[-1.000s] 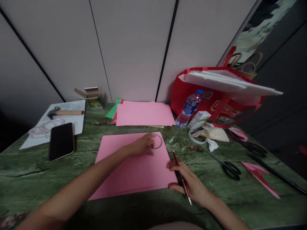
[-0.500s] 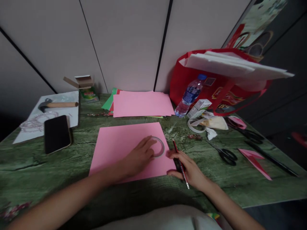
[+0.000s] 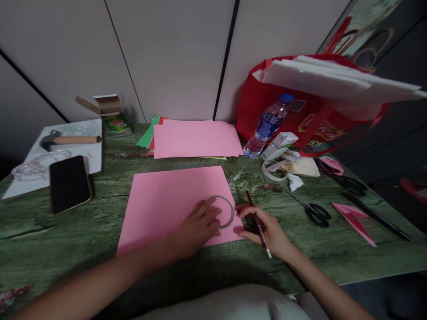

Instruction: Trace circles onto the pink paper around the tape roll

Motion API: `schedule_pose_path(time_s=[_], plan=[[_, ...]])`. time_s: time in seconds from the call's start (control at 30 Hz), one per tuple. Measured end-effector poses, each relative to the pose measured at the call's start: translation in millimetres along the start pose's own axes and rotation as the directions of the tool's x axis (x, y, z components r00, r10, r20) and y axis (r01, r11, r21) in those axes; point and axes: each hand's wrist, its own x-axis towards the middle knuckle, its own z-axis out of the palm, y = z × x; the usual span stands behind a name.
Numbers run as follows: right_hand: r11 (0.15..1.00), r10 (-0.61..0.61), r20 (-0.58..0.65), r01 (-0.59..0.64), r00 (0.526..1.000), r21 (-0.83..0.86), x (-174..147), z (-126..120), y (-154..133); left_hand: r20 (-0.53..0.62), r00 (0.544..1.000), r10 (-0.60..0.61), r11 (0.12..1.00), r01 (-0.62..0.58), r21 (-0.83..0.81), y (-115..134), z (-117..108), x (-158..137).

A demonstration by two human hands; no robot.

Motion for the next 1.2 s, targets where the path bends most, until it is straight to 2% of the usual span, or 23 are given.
schedule_pose_path(time_s=[0.1, 0.2, 0.3, 0.43, 0.57, 0.67, 0.83, 0.9, 1.0, 1.1, 1.2], plan=[[0.989, 0.090, -0.103, -0.077, 0.991, 0.129, 9, -5, -1, -0.011, 1.000, -0.002, 1.000, 0.003, 0.025, 2, -3, 2], [0.939, 0.169, -0.185, -0.101, 0.968, 0.330, 27, -9, 0, -0.022, 1.000, 0.009, 0.999, -0.008, 0.038, 2, -2, 2], [0.835, 0.256, -0.174, -0.127, 0.951, 0.535, 52, -8, 4, -0.032, 0.999, 0.004, 0.999, -0.003, 0.034, 1, 0, 1], [0.744, 0.358, -0.121, -0.205, 0.926, 0.636, 84, 4, 6, -0.017, 1.000, -0.011, 0.999, 0.011, 0.032, 2, 1, -1], [0.729, 0.376, -0.034, -0.274, 0.926, 0.627, 102, 18, 3, -0.005, 1.000, -0.020, 0.999, 0.020, 0.038, 2, 1, -2], [0.736, 0.372, -0.014, -0.285, 0.928, 0.614, 107, 23, 2, -0.011, 1.000, -0.027, 0.999, 0.027, 0.042, 2, 1, -2], [0.694, 0.415, 0.021, -0.331, 0.910, 0.640, 110, 24, 3, -0.033, 0.999, -0.016, 0.998, 0.018, 0.061, 3, 0, 3], [0.711, 0.405, 0.023, -0.331, 0.914, 0.620, 111, 23, 2, -0.042, 0.999, 0.031, 0.997, -0.028, 0.075, 4, -1, 6], [0.754, 0.386, 0.016, -0.326, 0.922, 0.570, 113, 21, 0, 0.012, 0.995, 0.094, 0.992, -0.095, 0.088, 4, -2, 11], [0.818, 0.370, -0.001, -0.325, 0.929, 0.475, 114, 21, -1, 0.059, 0.991, 0.117, 0.990, -0.122, 0.071, 3, -2, 14], [0.867, 0.347, -0.020, -0.313, 0.938, 0.388, 114, 21, -1, 0.048, 0.991, 0.122, 0.989, -0.126, 0.079, 1, -1, 14]])
